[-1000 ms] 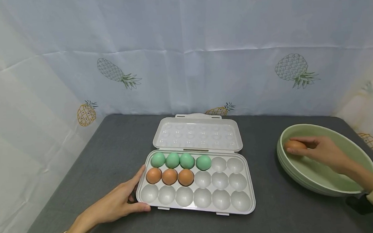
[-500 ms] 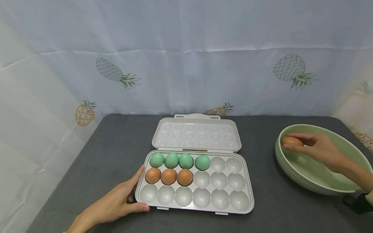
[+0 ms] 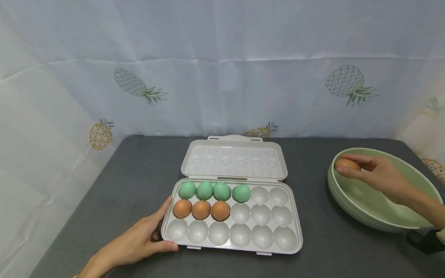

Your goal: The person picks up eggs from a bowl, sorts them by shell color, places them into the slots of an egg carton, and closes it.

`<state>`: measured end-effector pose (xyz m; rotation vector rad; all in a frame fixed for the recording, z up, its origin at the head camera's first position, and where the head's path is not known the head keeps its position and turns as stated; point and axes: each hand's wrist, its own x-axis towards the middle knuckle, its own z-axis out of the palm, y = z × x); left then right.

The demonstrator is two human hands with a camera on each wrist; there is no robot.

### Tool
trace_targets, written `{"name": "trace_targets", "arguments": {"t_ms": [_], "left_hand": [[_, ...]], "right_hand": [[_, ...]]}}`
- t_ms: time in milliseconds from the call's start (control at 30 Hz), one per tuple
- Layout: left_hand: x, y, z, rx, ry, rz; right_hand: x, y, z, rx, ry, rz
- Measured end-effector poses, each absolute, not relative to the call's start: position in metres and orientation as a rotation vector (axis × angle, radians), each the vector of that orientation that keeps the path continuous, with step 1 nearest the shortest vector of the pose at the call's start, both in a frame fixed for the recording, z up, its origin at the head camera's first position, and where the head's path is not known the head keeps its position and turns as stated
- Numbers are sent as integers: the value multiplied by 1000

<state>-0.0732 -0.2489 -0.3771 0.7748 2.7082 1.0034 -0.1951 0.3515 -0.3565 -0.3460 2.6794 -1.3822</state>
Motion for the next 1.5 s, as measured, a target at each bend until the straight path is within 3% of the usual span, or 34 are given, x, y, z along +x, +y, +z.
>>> {"name": "trace_targets", "arguments": {"t_ms": [267, 567, 767, 1167, 1500], "left_hand": [[-73, -249, -376, 782, 2702, 1012], [-73, -249, -377, 803, 2705, 1014], [-73, -249, -376, 781, 2681, 1024], [-73, -248, -376, 771, 2679, 1026], [-73, -248, -376, 745, 2686, 1031]], "right_hand": [[-191, 349, -344, -334, 2736, -1421], [-186, 324, -321, -206, 2526, -1864], [-184, 294, -316, -367, 2204, -2178], [-174, 237, -303, -343, 2310, -2158], [-169, 188, -301, -481, 2357, -2074]]}}
